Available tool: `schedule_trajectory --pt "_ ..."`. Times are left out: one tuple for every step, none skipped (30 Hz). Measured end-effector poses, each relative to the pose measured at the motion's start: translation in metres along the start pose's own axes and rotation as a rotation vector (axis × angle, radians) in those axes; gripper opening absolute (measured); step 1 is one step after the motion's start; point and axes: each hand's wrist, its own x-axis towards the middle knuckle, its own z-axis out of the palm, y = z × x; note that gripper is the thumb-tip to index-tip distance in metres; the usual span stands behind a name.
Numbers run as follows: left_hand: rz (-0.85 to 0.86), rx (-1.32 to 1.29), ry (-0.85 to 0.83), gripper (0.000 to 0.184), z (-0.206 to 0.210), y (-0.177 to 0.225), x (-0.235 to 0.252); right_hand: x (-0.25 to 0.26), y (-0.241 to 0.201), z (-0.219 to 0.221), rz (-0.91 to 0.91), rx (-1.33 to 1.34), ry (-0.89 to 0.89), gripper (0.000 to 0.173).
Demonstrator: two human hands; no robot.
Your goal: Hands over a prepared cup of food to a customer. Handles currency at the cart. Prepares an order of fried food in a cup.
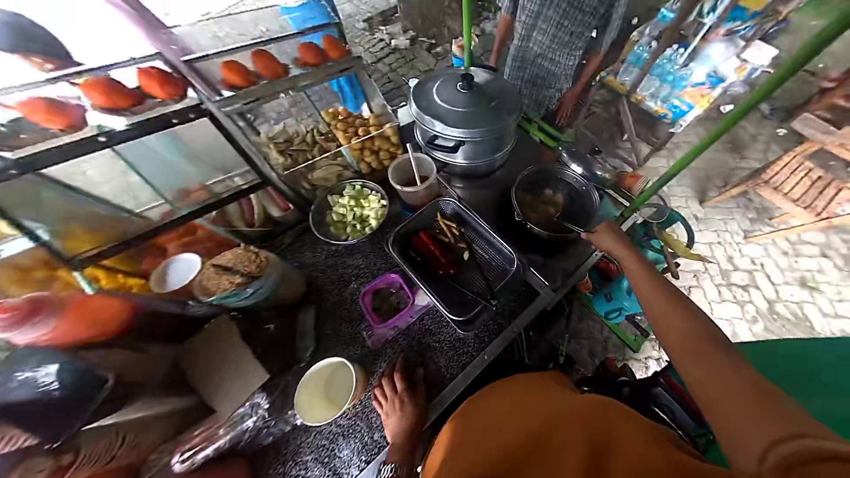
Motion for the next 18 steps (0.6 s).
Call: schedule_trajectory --pt "0.004 0.003 0.001 0.057 0.0 0.0 0.0 0.001 0.002 0.0 0.001 0.003 -0.003 0.049" --pt "0.007 0.006 0.0 0.057 -0.001 0.0 0.0 0.0 0.005 0.001 -0.001 0.017 0.002 0.048" --pt "0.005 0.004 -0.008 0.057 -0.001 0.0 0.0 -0.001 0.008 0.001 -0.006 0.011 0.013 0.048" --pt "-0.001 0.006 -0.016 0.057 -0.001 0.0 0.0 -0.003 0.009 0.002 -0.013 -0.016 0.031 0.048" --pt "-0.003 0.011 -0.016 0.057 -0.001 0.0 0.0 -0.006 0.009 0.002 -0.023 -0.037 0.036 0.048" --pt "-0.004 0.016 -0.017 0.058 -0.001 0.0 0.0 -0.008 0.009 0.002 -0.032 -0.049 0.026 0.048" --pt "-0.007 0.02 -0.02 0.058 0.0 0.0 0.0 -0.009 0.011 0.001 -0.043 -0.051 0.01 0.048" --pt "-0.011 0.021 -0.025 0.058 0.0 -0.001 0.0 -0.008 0.014 -0.001 -0.047 -0.047 -0.001 0.048" --pt "-0.012 0.021 -0.028 0.058 0.0 -0.001 0.0 -0.007 0.018 -0.002 -0.051 -0.029 0.007 0.048" --pt "-0.014 0.016 -0.033 0.057 0.0 -0.002 0.0 -0.009 0.021 -0.003 -0.045 -0.014 0.027 0.047" --pt "-0.012 0.011 -0.027 0.057 0.002 -0.003 0.0 -0.012 0.021 -0.004 -0.033 -0.014 0.053 0.047" --pt "-0.011 0.006 -0.021 0.057 0.003 -0.003 -0.001 -0.016 0.019 -0.005 -0.021 -0.024 0.073 0.046" --pt "-0.01 0.005 -0.016 0.057 0.004 -0.004 -0.001 -0.018 0.016 -0.006 -0.009 -0.036 0.07 0.046" --pt "-0.008 0.011 -0.01 0.057 0.005 -0.005 -0.002 -0.016 0.017 -0.006 -0.01 -0.038 0.05 0.047" --pt "-0.005 0.014 -0.004 0.058 0.005 -0.006 -0.002 -0.012 0.02 -0.007 -0.018 -0.028 0.024 0.047" --pt "-0.003 0.017 0.001 0.058 0.004 -0.005 -0.001 -0.01 0.023 -0.008 -0.025 -0.006 0.004 0.046" --pt "-0.005 0.017 -0.001 0.058 0.004 -0.005 -0.001 -0.008 0.025 -0.009 -0.029 0.011 0.003 0.046" --pt "-0.006 0.015 -0.008 0.058 0.003 -0.004 0.0 -0.01 0.024 -0.01 -0.03 0.012 0.017 0.045"
